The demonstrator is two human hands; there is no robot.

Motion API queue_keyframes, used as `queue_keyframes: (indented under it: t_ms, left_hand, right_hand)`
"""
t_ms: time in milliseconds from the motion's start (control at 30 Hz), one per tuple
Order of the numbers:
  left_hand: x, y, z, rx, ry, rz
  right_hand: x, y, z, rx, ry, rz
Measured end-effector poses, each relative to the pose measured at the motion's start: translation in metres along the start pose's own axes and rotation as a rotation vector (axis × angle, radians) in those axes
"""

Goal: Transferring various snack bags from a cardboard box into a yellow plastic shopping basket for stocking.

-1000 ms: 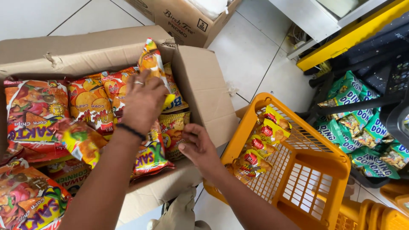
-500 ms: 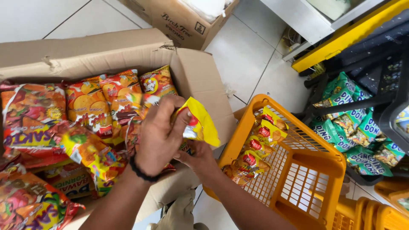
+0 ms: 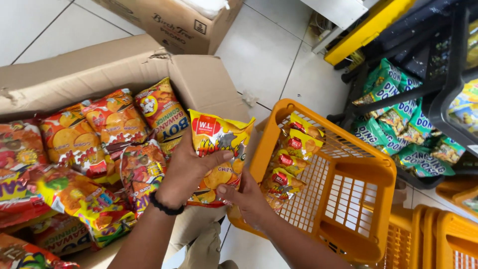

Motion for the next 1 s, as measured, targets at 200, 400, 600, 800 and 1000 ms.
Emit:
queue_keyframes:
  t_ms: [200,400,600,800,1000]
  left_hand:
    - [0.031,0.027,0.002,0.016,-0.040,0.235]
    - [0.063,0.054,0.004,-0.019,0.084,0.128]
    - [0.073,0.086,0.012,0.283,-0.153,0.056]
    - [0.047,0.162,-0.004,0.524,-0.064,-0.114]
    - [0.065,0.260,-0.058,0.674,0.298,-0.667]
  right_hand:
    - [0.003,-0.030,0.012,-0.014,-0.032,0.143]
    - [0.010,-0.030,0.019,-0.082,-0.213,0.021]
    - [0.042,-0.077,0.045,-0.218,-0.218,0.004]
    - [0.083,-0.129,0.076,-0.270,-0.321,0.001]
    - [0.103,-0.240,0.088,-0.543,-0.368,0.170]
Point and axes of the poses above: each hand's wrist, its own z-axis away from the middle knuckle, its own y-axis out of the palm, x = y × z, the point moved 1 cm from there along -z, towards the middle knuckle, and after that the axes turned 3 degrees about -z, right-handed, at the moved point
